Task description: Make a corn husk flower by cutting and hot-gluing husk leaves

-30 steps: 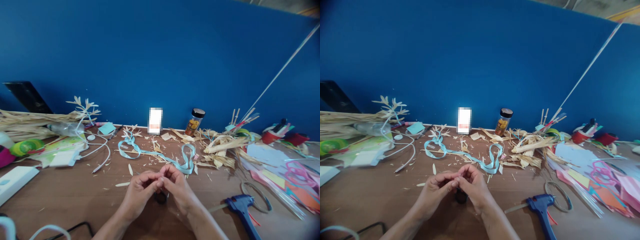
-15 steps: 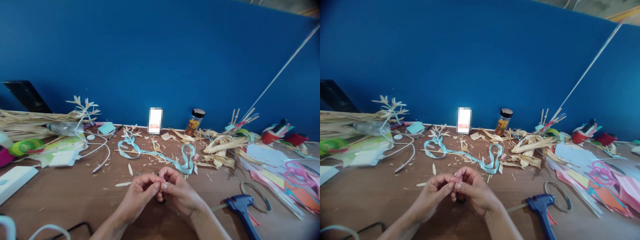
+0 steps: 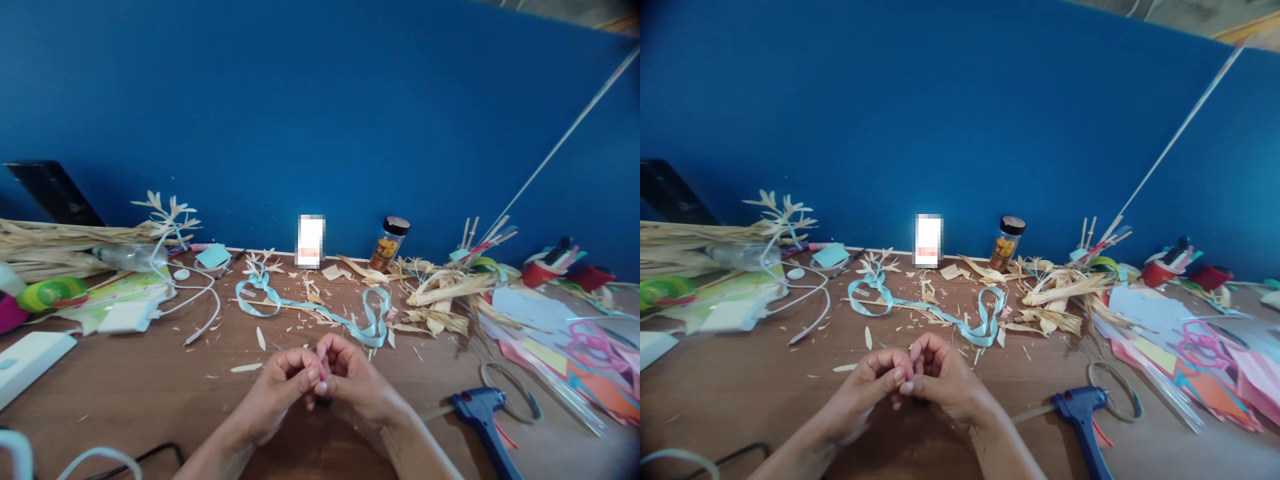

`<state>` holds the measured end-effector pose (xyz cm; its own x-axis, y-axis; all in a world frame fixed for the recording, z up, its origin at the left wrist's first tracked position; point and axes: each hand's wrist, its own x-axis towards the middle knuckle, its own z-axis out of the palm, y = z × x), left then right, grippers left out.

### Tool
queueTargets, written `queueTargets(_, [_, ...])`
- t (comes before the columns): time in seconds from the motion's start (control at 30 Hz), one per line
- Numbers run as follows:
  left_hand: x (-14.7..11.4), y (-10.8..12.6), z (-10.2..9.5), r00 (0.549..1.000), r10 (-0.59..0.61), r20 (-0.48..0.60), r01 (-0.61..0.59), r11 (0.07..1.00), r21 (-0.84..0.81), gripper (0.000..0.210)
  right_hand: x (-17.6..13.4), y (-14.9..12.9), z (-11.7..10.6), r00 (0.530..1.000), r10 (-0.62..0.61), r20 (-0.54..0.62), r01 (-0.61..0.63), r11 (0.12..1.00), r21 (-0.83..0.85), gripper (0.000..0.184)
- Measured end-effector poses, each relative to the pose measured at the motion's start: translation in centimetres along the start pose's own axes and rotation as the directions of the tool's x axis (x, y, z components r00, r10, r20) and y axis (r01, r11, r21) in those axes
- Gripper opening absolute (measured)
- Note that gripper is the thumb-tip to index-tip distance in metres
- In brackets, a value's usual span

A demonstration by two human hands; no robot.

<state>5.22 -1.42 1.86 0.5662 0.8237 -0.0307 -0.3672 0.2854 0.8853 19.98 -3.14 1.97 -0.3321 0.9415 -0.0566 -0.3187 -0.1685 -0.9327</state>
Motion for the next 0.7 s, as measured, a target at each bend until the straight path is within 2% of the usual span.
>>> queueTargets(0.13, [0.6, 0.0, 0.1, 0.978, 0.019, -0.21, -0.033, 0.997, -0.063, 0.023, 0.3, -0.3, 0.5, 0.986, -0.142, -0.091, 0.115, 0.961, -0.25, 0.029])
queueTargets(0.23, [1.0, 0.1, -0.4, 0.945, 0.052, -0.324, -0.093, 0.99, -0.11, 0.027, -0.4, -1.6, 1.5, 0.963, -0.215, -0.165, 0.098, 0.845, -0.526, 0.026])
queueTargets(0.3, [1.2, 0.5, -0.6, 0.926, 0.076, -0.371, -0.129, 0.984, -0.121, 0.028, -1.5, -3.1, 2.2, 0.953, -0.236, -0.189, 0.061, 0.763, -0.643, 0.031])
queueTargets(0.43, [0.7, 1.9, 0.0, 0.901, 0.175, -0.397, -0.222, 0.972, -0.077, 0.028, -4.6, -6.4, 2.6, 0.942, -0.275, -0.191, 0.061, 0.703, -0.709, 0.034])
queueTargets(0.5, [-0.1, 3.0, 0.7, 0.888, 0.251, -0.386, -0.276, 0.961, -0.009, 0.027, -6.3, -7.6, 2.2, 0.945, -0.275, -0.175, 0.062, 0.679, -0.732, 0.03])
queueTargets(0.57, [-1.2, 4.0, 1.2, 0.878, 0.278, -0.391, -0.261, 0.96, 0.098, 0.029, -7.9, -8.2, 1.4, 0.954, -0.266, -0.141, 0.057, 0.617, -0.785, 0.029])
queueTargets(0.63, [-2.5, 4.7, 1.1, 0.858, 0.301, -0.416, -0.209, 0.945, 0.253, 0.026, -9.4, -8.3, 0.7, 0.963, -0.247, -0.105, 0.032, 0.493, -0.869, 0.032])
queueTargets(0.7, [-3.8, 4.8, 0.3, 0.817, 0.356, -0.454, -0.159, 0.895, 0.416, 0.023, -10.7, -7.9, 0.3, 0.973, -0.228, -0.046, 0.031, 0.322, -0.946, 0.035])
